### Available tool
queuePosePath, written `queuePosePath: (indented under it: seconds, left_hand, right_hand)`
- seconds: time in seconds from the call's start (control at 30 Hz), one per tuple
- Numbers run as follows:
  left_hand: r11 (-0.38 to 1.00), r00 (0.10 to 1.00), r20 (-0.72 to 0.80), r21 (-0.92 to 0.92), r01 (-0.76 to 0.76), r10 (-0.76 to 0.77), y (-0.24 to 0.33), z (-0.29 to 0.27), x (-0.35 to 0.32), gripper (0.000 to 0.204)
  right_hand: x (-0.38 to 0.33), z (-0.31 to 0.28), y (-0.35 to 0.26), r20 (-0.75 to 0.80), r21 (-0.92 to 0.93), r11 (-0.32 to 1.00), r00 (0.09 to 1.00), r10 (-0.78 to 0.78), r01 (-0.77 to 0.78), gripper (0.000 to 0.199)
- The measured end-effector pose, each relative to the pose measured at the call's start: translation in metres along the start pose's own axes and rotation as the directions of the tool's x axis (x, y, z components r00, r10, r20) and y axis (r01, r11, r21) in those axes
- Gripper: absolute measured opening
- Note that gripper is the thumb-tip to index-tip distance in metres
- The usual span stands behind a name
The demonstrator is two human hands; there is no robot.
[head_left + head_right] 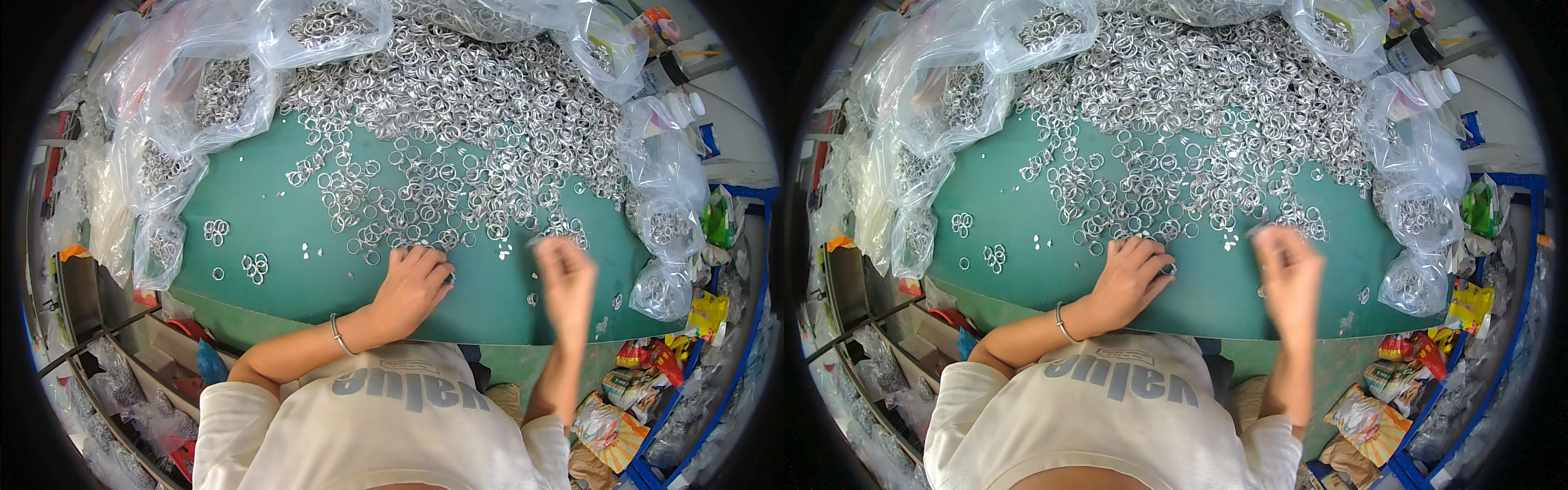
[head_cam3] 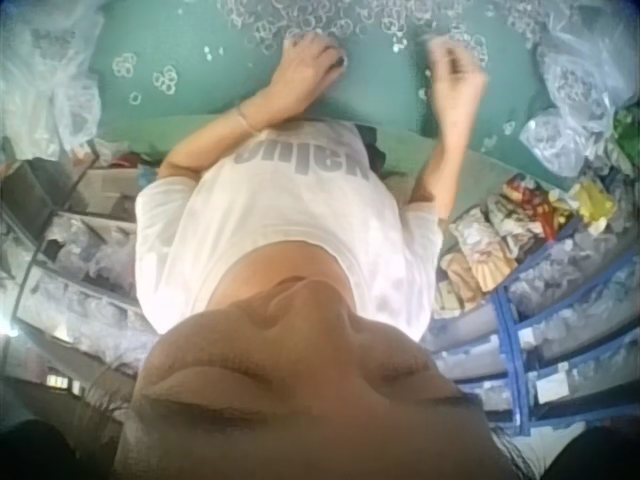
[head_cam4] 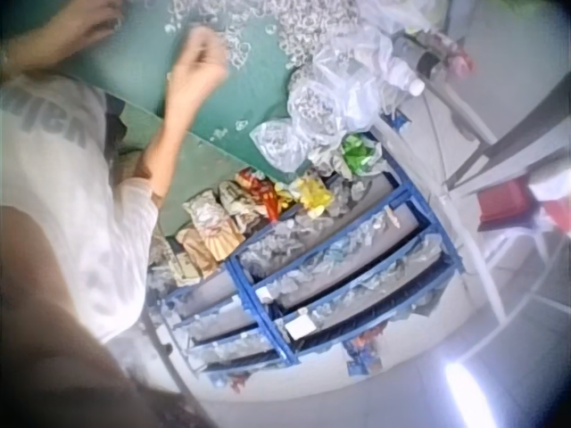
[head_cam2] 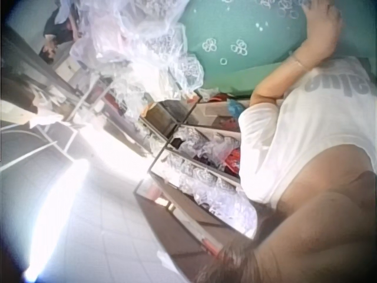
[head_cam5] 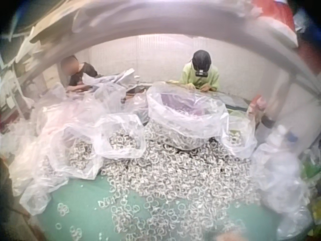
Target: The person sorts through a pile of silver-colored metal rings on a green table by hand, picking up individual rings and placing them into several plastic bags.
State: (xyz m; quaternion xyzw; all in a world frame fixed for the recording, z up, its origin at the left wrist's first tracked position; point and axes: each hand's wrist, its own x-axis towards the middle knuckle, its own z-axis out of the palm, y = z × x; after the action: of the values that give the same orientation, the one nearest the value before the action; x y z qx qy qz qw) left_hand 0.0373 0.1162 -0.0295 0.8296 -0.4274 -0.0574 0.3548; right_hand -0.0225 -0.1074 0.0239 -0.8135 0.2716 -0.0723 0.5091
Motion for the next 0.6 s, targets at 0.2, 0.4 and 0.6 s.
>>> queuePosePath:
  seconds: [0.2, 0.4, 0.6]
  left_hand:
    - [0.99, 0.998, -0.052, -0.139, 0.03, -0.037, 0.009, -0.013, 0.011, 0.032]
    - [0.978, 0.997, -0.046, -0.203, 0.049, -0.06, 0.011, -0.02, 0.022, 0.032]
    - [0.983, 0.982, -0.191, -0.179, -0.04, 0.005, 0.017, -0.016, 0.043, 0.036]
  right_hand:
    - [0.139, -0.127, -0.002, -0.563, -0.114, 0.965, 0.785, -0.259, 0.237, 0.02]
    - [0.155, -0.149, 0.028, -0.468, -0.472, 0.834, 0.721, -0.511, 0.285, 0.023]
    - [0.009, 0.009, -0.011, 0.341, -0.002, 0.999, 0.939, -0.039, 0.042, 0.025]
